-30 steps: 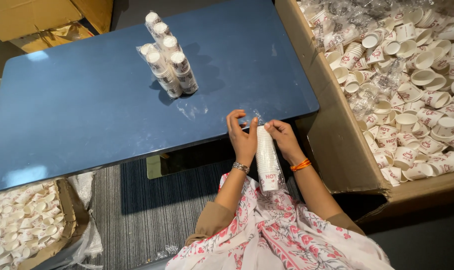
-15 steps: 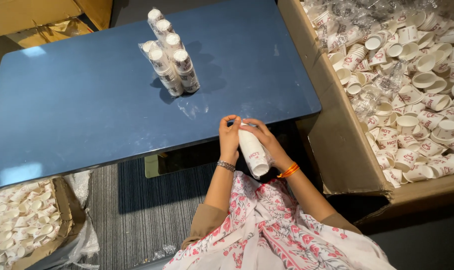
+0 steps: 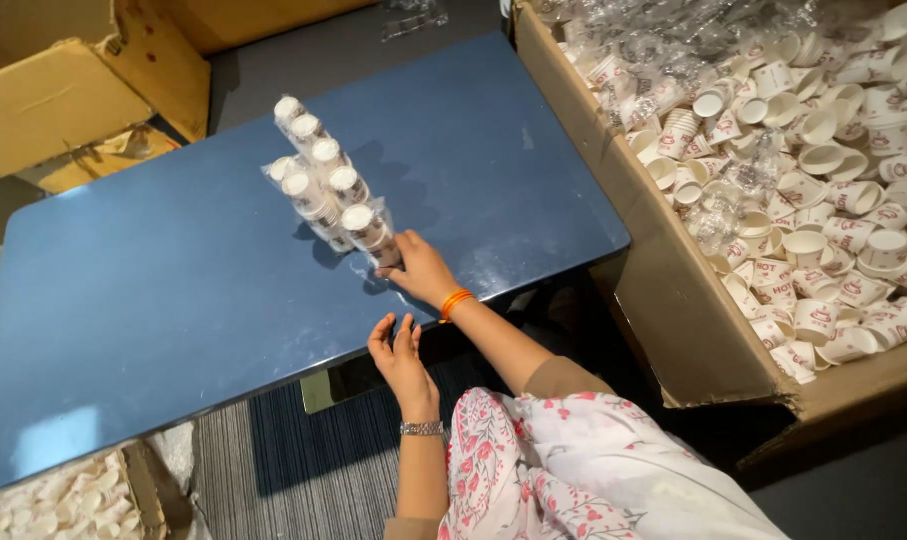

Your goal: The recorder is packaging small paper cups into plastic sleeves and organizing them in stacks and boxes.

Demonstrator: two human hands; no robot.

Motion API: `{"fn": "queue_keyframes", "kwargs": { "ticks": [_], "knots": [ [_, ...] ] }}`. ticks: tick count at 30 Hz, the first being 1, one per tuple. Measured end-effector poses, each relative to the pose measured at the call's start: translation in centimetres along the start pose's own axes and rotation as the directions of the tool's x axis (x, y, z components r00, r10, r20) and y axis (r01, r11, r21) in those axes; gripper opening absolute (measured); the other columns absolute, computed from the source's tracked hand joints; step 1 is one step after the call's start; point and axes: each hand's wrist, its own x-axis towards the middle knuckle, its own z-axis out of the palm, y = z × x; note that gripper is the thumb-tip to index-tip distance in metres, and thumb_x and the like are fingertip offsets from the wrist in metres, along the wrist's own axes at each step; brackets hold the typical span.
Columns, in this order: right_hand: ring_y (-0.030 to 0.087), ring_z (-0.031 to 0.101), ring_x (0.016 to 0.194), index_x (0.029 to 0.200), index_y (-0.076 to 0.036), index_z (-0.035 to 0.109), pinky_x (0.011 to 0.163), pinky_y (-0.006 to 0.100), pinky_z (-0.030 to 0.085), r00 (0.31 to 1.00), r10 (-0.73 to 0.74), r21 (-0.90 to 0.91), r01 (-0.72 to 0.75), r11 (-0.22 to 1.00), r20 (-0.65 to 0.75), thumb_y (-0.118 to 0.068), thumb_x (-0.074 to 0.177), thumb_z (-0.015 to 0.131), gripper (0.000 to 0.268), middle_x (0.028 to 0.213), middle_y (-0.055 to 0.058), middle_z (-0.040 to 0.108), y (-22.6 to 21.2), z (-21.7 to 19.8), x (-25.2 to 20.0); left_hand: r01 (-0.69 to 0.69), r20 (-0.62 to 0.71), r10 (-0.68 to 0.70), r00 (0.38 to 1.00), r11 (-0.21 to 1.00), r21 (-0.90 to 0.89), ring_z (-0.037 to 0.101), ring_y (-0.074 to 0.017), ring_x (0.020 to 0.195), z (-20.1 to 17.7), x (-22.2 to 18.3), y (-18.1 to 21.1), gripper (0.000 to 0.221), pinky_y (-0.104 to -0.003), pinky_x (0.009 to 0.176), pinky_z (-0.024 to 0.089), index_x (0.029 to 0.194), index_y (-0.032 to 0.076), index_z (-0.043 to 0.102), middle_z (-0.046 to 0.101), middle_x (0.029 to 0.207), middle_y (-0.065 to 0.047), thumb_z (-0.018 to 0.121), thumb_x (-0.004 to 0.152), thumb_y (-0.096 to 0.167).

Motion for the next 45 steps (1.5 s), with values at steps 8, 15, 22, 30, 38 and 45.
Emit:
{"fn": "queue_keyframes", "kwargs": {
  "ticks": [8,15,22,30,38,45],
  "knots": [
    [0.037,0.058,0.114,0.117,0.004,0.063,0.095,0.045,0.051,0.994,0.110,-0.132,-0.112,0.985,-0.021,-0.044,0.074,0.086,0.068,0.121,0.018,0.053,-0.7,2.8,2.3,-0.014,0.020,0.013,1.000,0.999,0.041,0.063,-0.0228,0.123,-0.5,0.3,-0.8,0.030,-0.030,0.100,0.054,0.128,0.001,0.047,0.056,0.132,-0.015,0.053,0.099,-0.002],
    [0.035,0.060,0.111,0.121,0.002,0.066,0.095,0.043,0.051,1.000,0.000,0.033,0.000,0.999,0.012,-0.028,0.081,0.076,0.051,0.115,0.017,0.061,1.2,-5.3,-8.1,0.010,0.033,-0.012,0.999,0.999,0.048,0.065,-0.0198,0.114,1.7,0.1,-1.8,0.030,-0.029,0.094,0.055,0.128,0.001,0.050,0.061,0.127,-0.016,0.054,0.098,-0.004],
    [0.029,0.068,0.102,0.108,-0.004,0.074,0.091,0.038,0.054,0.987,0.021,0.103,-0.005,0.995,-0.158,-0.018,0.086,0.074,0.026,0.107,0.012,0.069,-2.1,-24.1,-20.1,0.040,0.391,-0.045,0.919,0.999,0.020,0.065,-0.0155,0.099,17.8,-6.0,-4.3,0.028,-0.028,0.085,0.055,0.126,0.003,0.052,0.062,0.126,-0.008,0.061,0.099,0.001],
    [0.024,0.073,0.093,0.104,-0.005,0.076,0.084,0.035,0.056,0.776,0.109,-0.212,-0.300,0.930,-0.621,-0.008,0.093,0.069,0.014,0.101,0.010,0.073,2.8,-41.6,-24.4,-0.727,0.946,-0.297,0.129,0.620,0.294,0.068,-0.0351,0.108,34.9,-19.1,-6.7,0.038,-0.047,0.094,0.055,0.130,0.006,0.058,0.071,0.117,-0.017,0.062,0.098,0.026],
    [0.032,0.068,0.084,0.099,-0.014,0.076,0.075,0.045,0.053,0.882,0.458,-0.531,-0.338,0.777,0.108,-0.043,0.093,0.066,0.031,0.091,0.012,0.073,3.2,-41.5,-21.0,-0.103,0.951,-0.307,0.033,0.945,0.309,0.060,-0.0284,0.122,37.4,-21.8,-19.2,0.042,-0.043,0.106,0.048,0.133,0.011,0.060,0.067,0.125,-0.012,0.056,0.101,0.037],
    [0.024,0.074,0.084,0.092,-0.011,0.075,0.077,0.037,0.058,0.996,0.067,-0.292,-0.048,0.955,0.054,-0.026,0.085,0.066,0.018,0.090,0.006,0.076,8.6,-42.7,-22.1,-0.926,0.884,-0.436,-0.167,0.377,0.012,0.065,-0.0215,0.120,39.3,-18.9,-24.8,0.032,-0.037,0.108,0.051,0.127,0.017,0.066,0.070,0.125,-0.005,0.047,0.109,0.036]
  ]
}}
